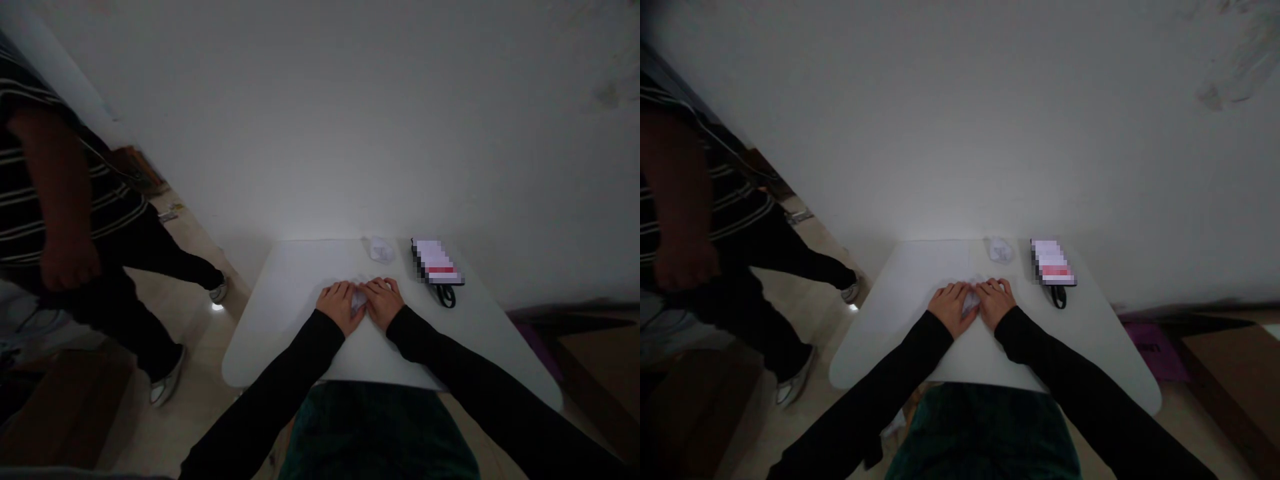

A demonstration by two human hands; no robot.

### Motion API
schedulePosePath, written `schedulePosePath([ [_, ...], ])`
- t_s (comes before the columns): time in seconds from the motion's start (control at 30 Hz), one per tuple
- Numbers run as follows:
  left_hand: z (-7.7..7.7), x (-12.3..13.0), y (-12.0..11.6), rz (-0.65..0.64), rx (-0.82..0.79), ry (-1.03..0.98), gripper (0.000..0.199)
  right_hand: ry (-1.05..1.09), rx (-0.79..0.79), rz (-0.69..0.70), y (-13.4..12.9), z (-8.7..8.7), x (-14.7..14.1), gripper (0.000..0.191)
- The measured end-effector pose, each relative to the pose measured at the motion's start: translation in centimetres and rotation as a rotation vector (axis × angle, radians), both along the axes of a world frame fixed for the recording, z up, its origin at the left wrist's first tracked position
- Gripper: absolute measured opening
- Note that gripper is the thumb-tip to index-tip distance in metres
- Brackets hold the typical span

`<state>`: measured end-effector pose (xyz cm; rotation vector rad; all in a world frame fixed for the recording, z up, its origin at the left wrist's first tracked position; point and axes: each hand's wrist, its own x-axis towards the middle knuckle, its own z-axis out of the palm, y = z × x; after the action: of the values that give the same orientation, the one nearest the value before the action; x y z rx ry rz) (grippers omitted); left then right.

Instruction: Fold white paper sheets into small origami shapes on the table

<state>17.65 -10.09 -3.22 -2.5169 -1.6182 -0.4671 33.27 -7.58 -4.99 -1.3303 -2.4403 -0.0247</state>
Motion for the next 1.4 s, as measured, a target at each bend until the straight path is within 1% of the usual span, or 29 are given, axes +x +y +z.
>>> schedulePosePath([
  [0.17, 0.1, -0.5, -0.1, 0.058, -0.007, 0.033, 0.058, 0.018, 0.049, -0.031, -0.4, -0.2, 1.5, 0.038],
  [0.37, 0.3, -1.6, -0.2, 0.089, 0.016, 0.037, 0.063, 0.007, 0.078, -0.069, -0.9, -0.4, 3.3, 0.037],
  [0.43, 0.3, -2.0, 0.0, 0.094, 0.035, 0.024, 0.058, 0.010, 0.085, -0.080, -1.1, -0.4, 3.6, 0.035],
  [0.53, 0.5, -2.7, 0.6, 0.087, 0.030, 0.016, 0.040, 0.011, 0.098, -0.087, -1.2, -0.5, 3.8, 0.035],
  [0.6, 0.8, -3.3, 1.5, 0.080, -0.006, 0.031, 0.030, 0.014, 0.107, -0.089, -1.1, -0.5, 3.8, 0.036],
  [0.67, 1.1, -3.8, 2.7, 0.068, -0.071, 0.048, 0.032, 0.018, 0.118, -0.089, -1.0, -0.6, 3.8, 0.036],
  [0.77, 1.6, -4.8, 4.6, 0.017, -0.193, 0.026, 0.036, 0.009, 0.157, -0.090, -0.8, -1.0, 3.7, 0.036],
  [0.87, 1.6, -5.7, 5.9, -0.011, -0.241, 0.001, 0.034, -0.014, 0.194, -0.079, -0.7, -1.3, 3.6, 0.034],
  [0.97, 1.0, -6.3, 6.4, -0.099, -0.186, -0.040, 0.034, -0.040, 0.193, -0.077, -0.9, -1.3, 3.6, 0.033],
  [1.07, -0.1, -6.8, 6.7, -0.196, -0.110, -0.141, 0.045, -0.048, 0.178, -0.079, -0.9, -1.0, 3.7, 0.033],
  [1.13, -0.7, -7.3, 7.2, -0.270, -0.120, -0.218, 0.047, -0.040, 0.171, -0.076, -0.9, -0.8, 3.8, 0.032],
  [1.2, -1.2, -7.9, 7.8, -0.348, -0.162, -0.294, 0.039, -0.036, 0.159, -0.071, -0.9, -0.6, 3.8, 0.032],
  [1.27, -1.4, -8.4, 8.4, -0.395, -0.194, -0.357, 0.027, -0.041, 0.140, -0.065, -1.0, -0.3, 3.8, 0.037],
  [1.33, -1.6, -8.8, 8.9, -0.398, -0.212, -0.381, 0.019, -0.053, 0.130, -0.060, -1.0, 0.1, 3.7, 0.047],
  [1.4, -1.8, -8.9, 9.3, -0.368, -0.213, -0.373, 0.016, -0.067, 0.135, -0.058, -1.1, 0.4, 3.5, 0.056],
])
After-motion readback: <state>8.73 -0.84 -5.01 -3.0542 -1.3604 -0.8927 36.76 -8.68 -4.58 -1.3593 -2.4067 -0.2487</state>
